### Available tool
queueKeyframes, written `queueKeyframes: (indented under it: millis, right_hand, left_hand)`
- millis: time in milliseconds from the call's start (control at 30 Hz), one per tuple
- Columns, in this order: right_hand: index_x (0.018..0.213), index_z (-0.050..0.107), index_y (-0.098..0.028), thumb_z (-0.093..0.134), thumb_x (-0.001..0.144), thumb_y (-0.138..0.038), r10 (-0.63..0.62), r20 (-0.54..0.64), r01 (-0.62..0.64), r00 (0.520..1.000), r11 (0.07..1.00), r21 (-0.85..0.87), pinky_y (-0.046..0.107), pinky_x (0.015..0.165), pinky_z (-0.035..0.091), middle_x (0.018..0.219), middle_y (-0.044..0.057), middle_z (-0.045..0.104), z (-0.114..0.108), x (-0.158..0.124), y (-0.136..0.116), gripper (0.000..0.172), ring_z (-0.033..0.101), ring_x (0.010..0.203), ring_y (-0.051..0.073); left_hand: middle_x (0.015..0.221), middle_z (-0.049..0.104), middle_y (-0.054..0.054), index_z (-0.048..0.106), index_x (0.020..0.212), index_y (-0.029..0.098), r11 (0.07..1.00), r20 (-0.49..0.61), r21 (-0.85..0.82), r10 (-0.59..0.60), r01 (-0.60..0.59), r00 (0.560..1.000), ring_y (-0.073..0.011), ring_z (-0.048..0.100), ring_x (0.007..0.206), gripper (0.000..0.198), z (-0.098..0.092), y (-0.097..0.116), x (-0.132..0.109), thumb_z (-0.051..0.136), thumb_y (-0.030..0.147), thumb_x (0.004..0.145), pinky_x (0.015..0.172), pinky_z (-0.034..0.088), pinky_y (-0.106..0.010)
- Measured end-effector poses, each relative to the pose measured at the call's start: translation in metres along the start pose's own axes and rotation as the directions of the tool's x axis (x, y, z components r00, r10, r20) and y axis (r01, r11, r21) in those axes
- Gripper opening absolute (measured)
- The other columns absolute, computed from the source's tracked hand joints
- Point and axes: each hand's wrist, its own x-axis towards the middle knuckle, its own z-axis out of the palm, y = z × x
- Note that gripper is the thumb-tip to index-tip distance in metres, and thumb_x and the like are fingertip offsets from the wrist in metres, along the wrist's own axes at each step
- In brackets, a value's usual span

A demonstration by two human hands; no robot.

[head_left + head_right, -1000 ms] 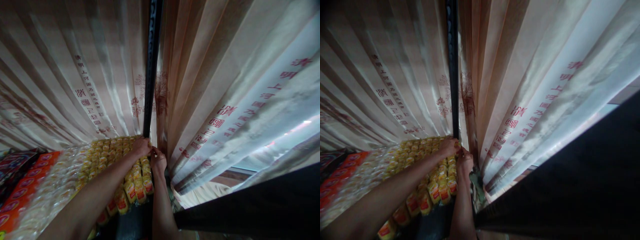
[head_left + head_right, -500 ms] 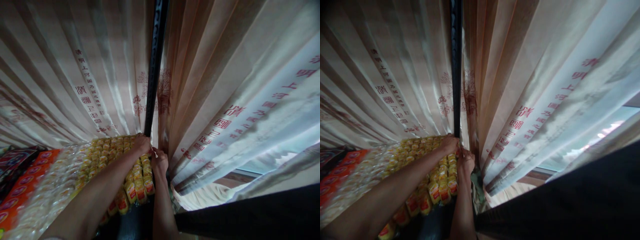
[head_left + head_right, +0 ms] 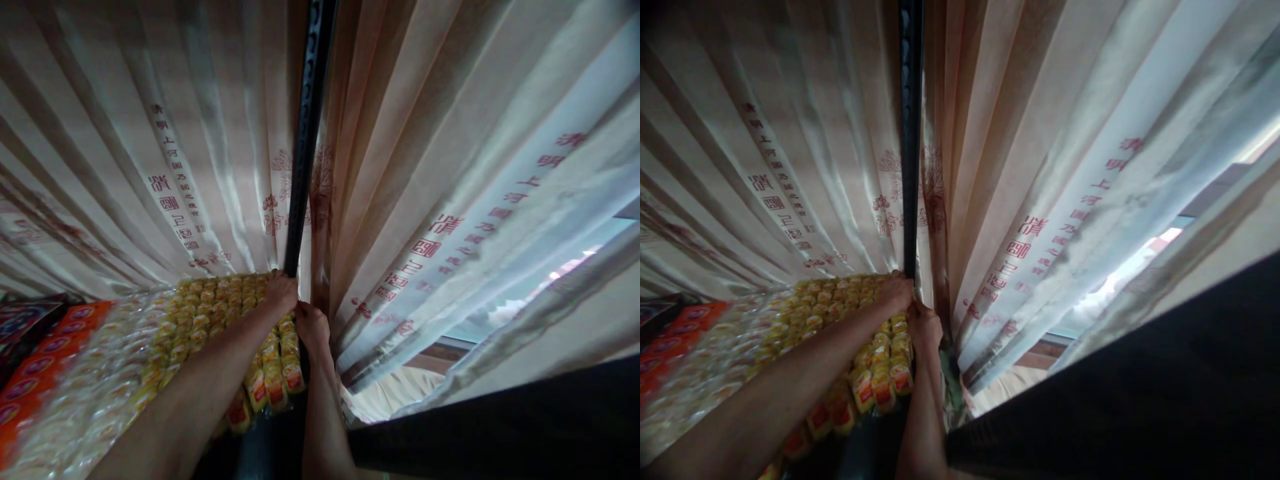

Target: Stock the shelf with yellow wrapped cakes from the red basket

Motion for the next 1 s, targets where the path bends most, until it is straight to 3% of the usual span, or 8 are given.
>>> queueKeyframes:
  millis: [200, 300, 400, 567, 833, 1000]
  right_hand:
    - [0.103, 0.068, -0.022, 0.041, 0.085, -0.032, -0.063, -0.035, 0.067, 0.997, 0.991, 0.119, 0.022, 0.059, 0.041, 0.085, 0.008, 0.072, 0.000, -0.008, 0.002, 0.034, 0.067, 0.078, 0.019]
    - [0.102, 0.068, -0.021, 0.039, 0.084, -0.030, -0.105, -0.072, 0.118, 0.992, 0.968, 0.223, 0.022, 0.061, 0.042, 0.089, 0.008, 0.072, -0.005, -0.016, -0.003, 0.035, 0.066, 0.078, 0.019]
    - [0.099, 0.068, -0.020, 0.036, 0.085, -0.031, -0.048, -0.145, 0.087, 0.988, 0.956, 0.279, 0.023, 0.062, 0.044, 0.089, 0.008, 0.071, -0.014, -0.025, -0.010, 0.037, 0.065, 0.078, 0.019]
    - [0.104, 0.067, -0.018, 0.036, 0.084, -0.033, 0.078, -0.198, -0.028, 0.977, 0.968, 0.248, 0.026, 0.065, 0.045, 0.088, 0.010, 0.071, -0.030, -0.048, -0.022, 0.040, 0.065, 0.076, 0.021]
    - [0.101, 0.067, -0.013, 0.032, 0.085, -0.032, -0.102, -0.252, 0.143, 0.962, 0.978, 0.150, 0.029, 0.073, 0.045, 0.089, 0.012, 0.070, -0.036, -0.126, -0.023, 0.043, 0.063, 0.080, 0.022]
    - [0.100, 0.067, -0.013, 0.033, 0.087, -0.030, -0.234, -0.197, 0.250, 0.952, 0.966, 0.060, 0.028, 0.076, 0.044, 0.092, 0.011, 0.069, -0.030, -0.182, -0.021, 0.040, 0.061, 0.084, 0.020]
  left_hand:
    - [0.104, 0.064, -0.015, 0.065, 0.098, 0.013, 0.996, -0.039, -0.029, -0.091, 0.090, 0.995, -0.0250, 0.058, 0.099, 0.027, -0.017, 0.007, -0.012, 0.045, 0.015, 0.080, 0.077, 0.049, -0.032]
    - [0.099, 0.064, -0.013, 0.066, 0.093, 0.014, 0.994, -0.080, -0.070, -0.088, 0.083, 0.993, -0.0245, 0.057, 0.100, 0.024, -0.029, 0.008, -0.024, 0.046, 0.016, 0.080, 0.077, 0.048, -0.030]
    - [0.092, 0.065, -0.011, 0.065, 0.089, 0.015, 0.992, -0.109, -0.110, -0.074, 0.061, 0.991, -0.0231, 0.059, 0.096, 0.021, -0.035, 0.012, -0.043, 0.046, 0.016, 0.081, 0.077, 0.048, -0.030]
    - [0.098, 0.064, -0.008, 0.062, 0.093, 0.017, 0.965, -0.094, -0.261, -0.007, -0.018, 0.996, -0.0175, 0.060, 0.092, 0.024, -0.032, 0.026, -0.092, 0.040, 0.014, 0.085, 0.082, 0.046, -0.028]
    - [0.094, 0.065, -0.006, 0.061, 0.095, 0.017, 0.867, -0.152, -0.497, -0.041, -0.040, 0.987, -0.0152, 0.060, 0.088, 0.025, -0.021, 0.031, -0.177, 0.038, 0.014, 0.086, 0.081, 0.046, -0.026]
    - [0.089, 0.065, -0.005, 0.058, 0.090, 0.018, 0.819, -0.125, -0.573, -0.037, -0.042, 0.991, -0.0146, 0.059, 0.083, 0.022, -0.013, 0.020, -0.233, 0.038, 0.011, 0.083, 0.079, 0.046, -0.026]
